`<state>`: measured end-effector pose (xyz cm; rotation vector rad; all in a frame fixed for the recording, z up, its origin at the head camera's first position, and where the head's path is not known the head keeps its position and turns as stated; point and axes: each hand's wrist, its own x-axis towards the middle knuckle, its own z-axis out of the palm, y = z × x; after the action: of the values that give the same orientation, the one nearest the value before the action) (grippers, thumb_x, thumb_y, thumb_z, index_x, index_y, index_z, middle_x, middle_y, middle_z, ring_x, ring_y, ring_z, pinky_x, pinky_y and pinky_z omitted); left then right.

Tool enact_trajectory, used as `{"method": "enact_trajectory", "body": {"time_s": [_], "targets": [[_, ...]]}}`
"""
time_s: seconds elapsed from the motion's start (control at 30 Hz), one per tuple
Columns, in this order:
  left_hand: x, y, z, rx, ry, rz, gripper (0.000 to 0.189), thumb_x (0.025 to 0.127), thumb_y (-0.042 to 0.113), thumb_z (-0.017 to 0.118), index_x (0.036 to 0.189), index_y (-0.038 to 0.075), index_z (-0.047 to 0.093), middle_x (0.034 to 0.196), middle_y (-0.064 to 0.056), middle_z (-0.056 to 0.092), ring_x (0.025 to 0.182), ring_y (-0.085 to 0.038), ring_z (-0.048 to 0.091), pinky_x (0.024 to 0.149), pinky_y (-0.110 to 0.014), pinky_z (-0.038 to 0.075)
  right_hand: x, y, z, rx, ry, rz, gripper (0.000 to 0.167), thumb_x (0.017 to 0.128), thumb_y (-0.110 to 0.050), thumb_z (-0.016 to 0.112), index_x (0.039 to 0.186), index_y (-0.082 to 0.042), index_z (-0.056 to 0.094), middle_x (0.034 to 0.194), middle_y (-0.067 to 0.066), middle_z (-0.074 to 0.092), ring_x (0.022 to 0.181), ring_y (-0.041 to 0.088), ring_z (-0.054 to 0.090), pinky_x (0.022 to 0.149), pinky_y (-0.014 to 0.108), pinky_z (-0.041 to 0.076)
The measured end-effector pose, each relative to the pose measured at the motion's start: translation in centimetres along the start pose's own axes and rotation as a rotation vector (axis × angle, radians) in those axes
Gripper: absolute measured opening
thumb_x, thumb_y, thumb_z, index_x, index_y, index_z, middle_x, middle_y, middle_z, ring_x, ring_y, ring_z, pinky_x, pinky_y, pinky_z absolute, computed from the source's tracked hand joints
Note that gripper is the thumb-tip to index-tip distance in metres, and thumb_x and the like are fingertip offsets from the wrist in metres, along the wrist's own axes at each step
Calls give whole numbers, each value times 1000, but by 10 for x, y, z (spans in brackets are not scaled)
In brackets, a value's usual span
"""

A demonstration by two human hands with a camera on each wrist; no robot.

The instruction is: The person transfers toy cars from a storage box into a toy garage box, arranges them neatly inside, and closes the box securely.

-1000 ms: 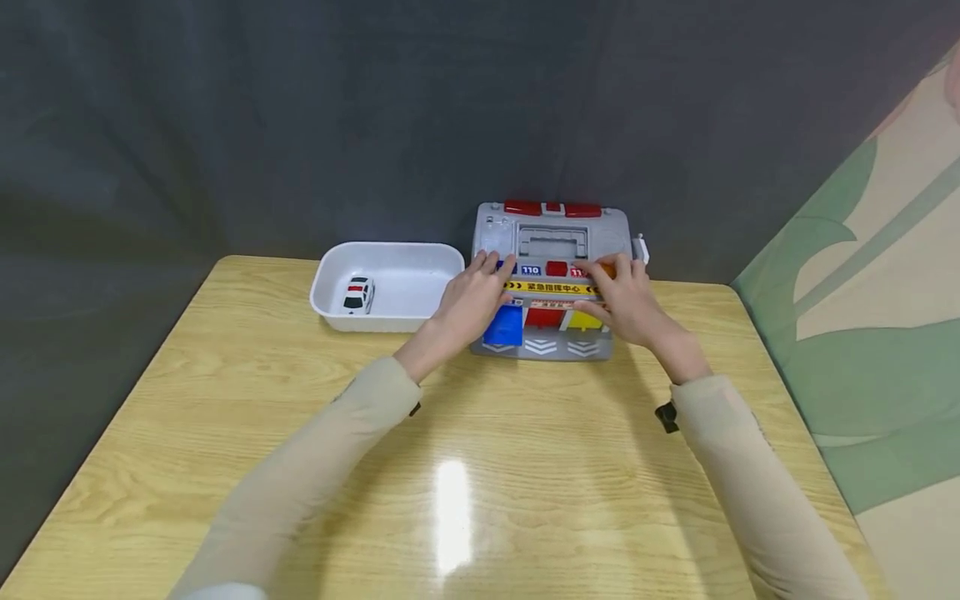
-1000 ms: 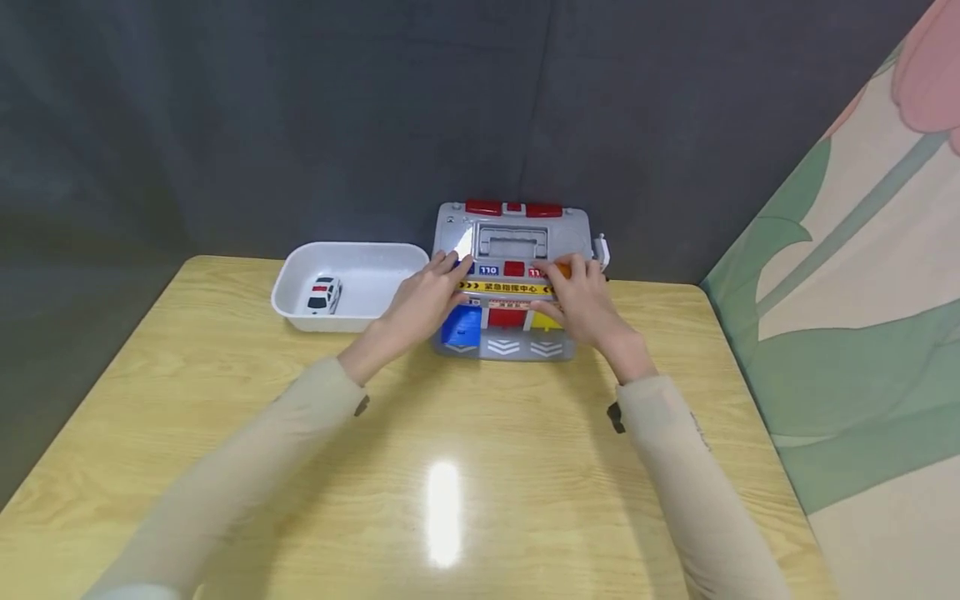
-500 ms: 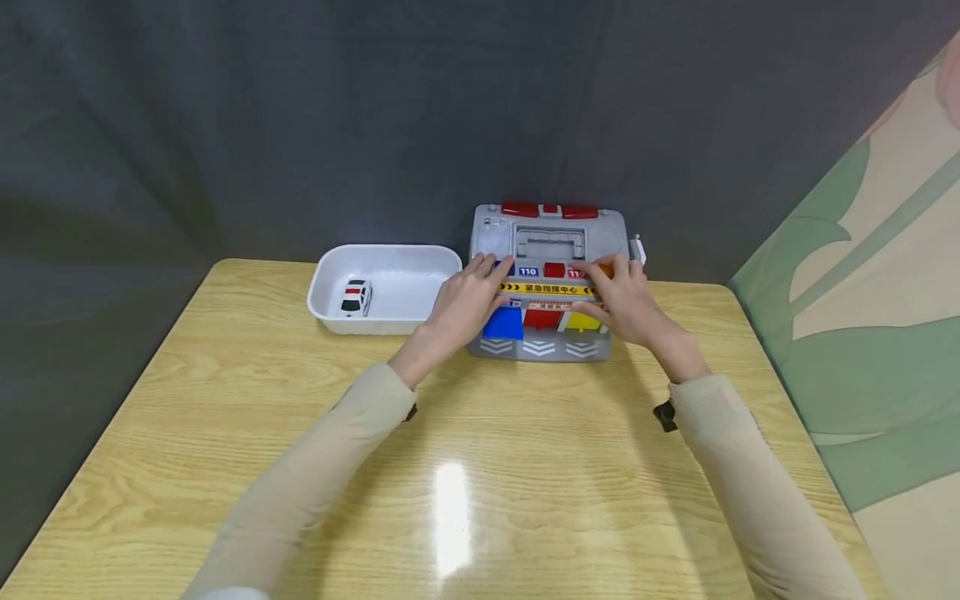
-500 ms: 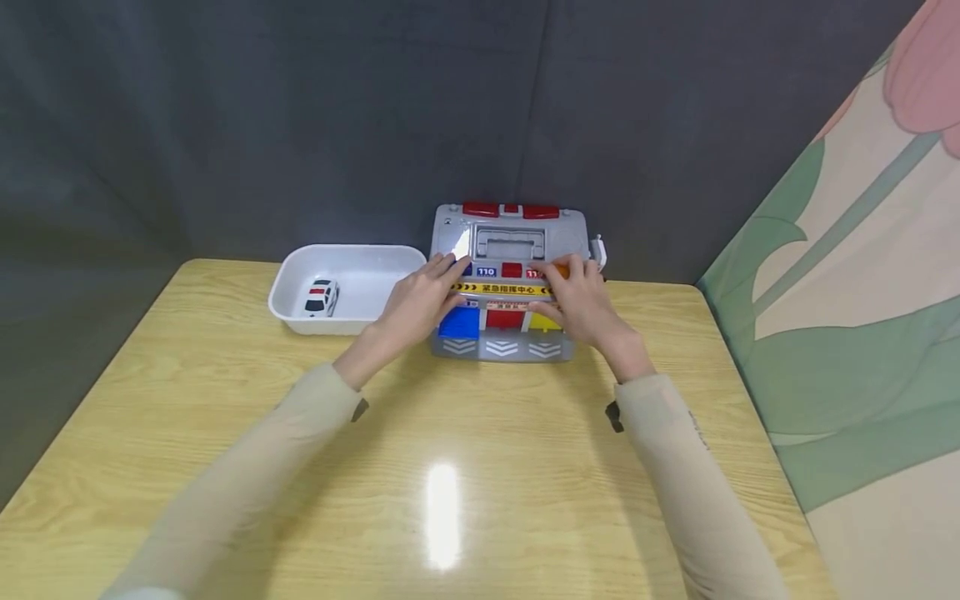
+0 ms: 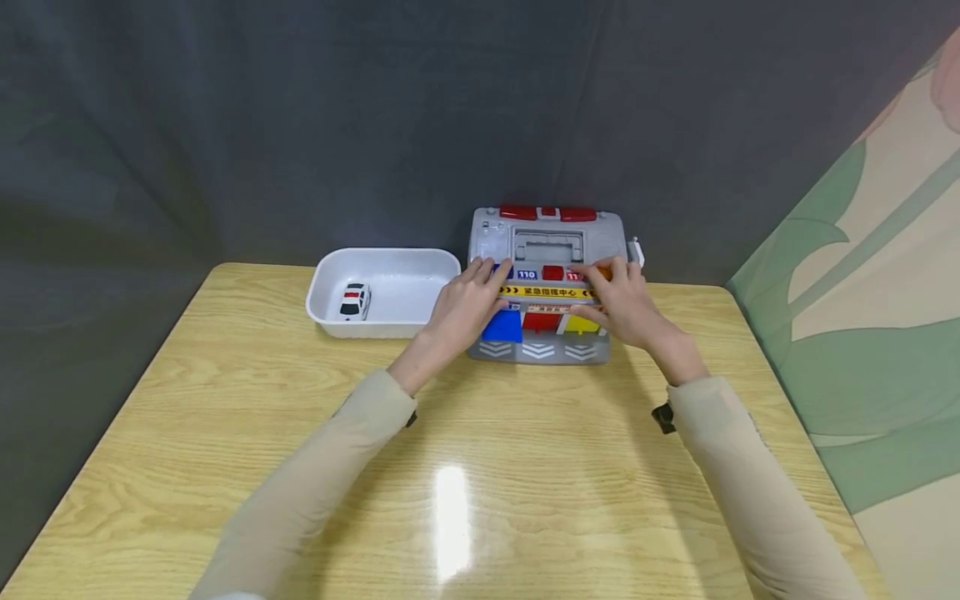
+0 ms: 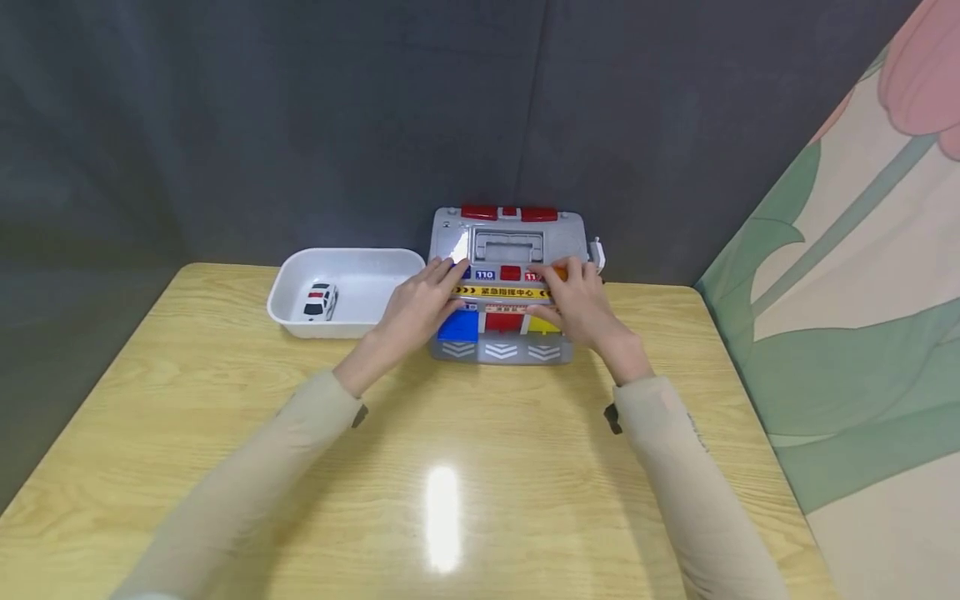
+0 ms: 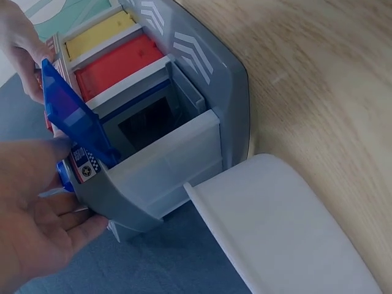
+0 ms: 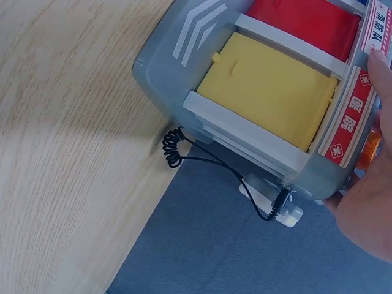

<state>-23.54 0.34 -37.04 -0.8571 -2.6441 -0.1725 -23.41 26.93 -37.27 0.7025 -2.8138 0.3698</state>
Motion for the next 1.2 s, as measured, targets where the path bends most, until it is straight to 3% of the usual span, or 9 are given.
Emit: {"method": "enact_trajectory", "body": {"time_s": [0.2,0.53,0.67,0.8,0.93,1.03,1.2], "targets": [[-4,0,0,-19,35,2,57,95,33,61,142,5,45,138,-21,51,126,-37,49,96,-44,48,0,-1,1,-16,26,-46,62,88,-34,70,138,-5,47,122,29,36,104,46,33,81,50,31],[5,2,-4,-131,3,-14,58,94,32,63,143,7,44,139,-18,51,128,-34,48,101,-41,43,-3,4,-7,-16,37,-50,61,87,-31,71,137,-4,47,120,30,37,104,47,33,81,52,31],[5,-7,-9,-263,-60,-19,57,96,30,60,146,8,41,145,-16,44,135,-31,40,106,-40,38,-1,4,-8,-12,28,-41,62,88,-32,71,137,-5,46,121,30,36,104,47,33,81,52,31],[3,-25,-14,-411,-125,-3,54,98,25,57,147,9,39,150,-10,38,139,-23,33,110,-36,32,-1,4,-9,1,8,-10,62,88,-33,70,139,-5,45,123,29,35,105,47,31,82,52,31],[-2,-40,-14,-485,-186,23,57,100,25,53,150,9,32,155,-8,31,141,-19,27,113,-32,25,-1,3,-9,19,-7,20,63,89,-34,69,140,-7,44,124,28,33,104,46,30,82,52,30],[-7,-45,-13,-510,-189,36,60,100,24,53,152,9,27,156,-9,27,142,-19,24,114,-31,22,-1,4,-8,27,-7,23,63,89,-35,69,140,-7,44,125,27,33,105,45,30,82,52,30],[-11,-46,-8,-474,-123,91,59,99,23,55,151,7,31,156,-9,29,143,-20,23,115,-32,21,-1,6,-7,33,-1,24,64,88,-34,70,140,-8,44,124,27,33,107,45,29,83,52,29]]}}
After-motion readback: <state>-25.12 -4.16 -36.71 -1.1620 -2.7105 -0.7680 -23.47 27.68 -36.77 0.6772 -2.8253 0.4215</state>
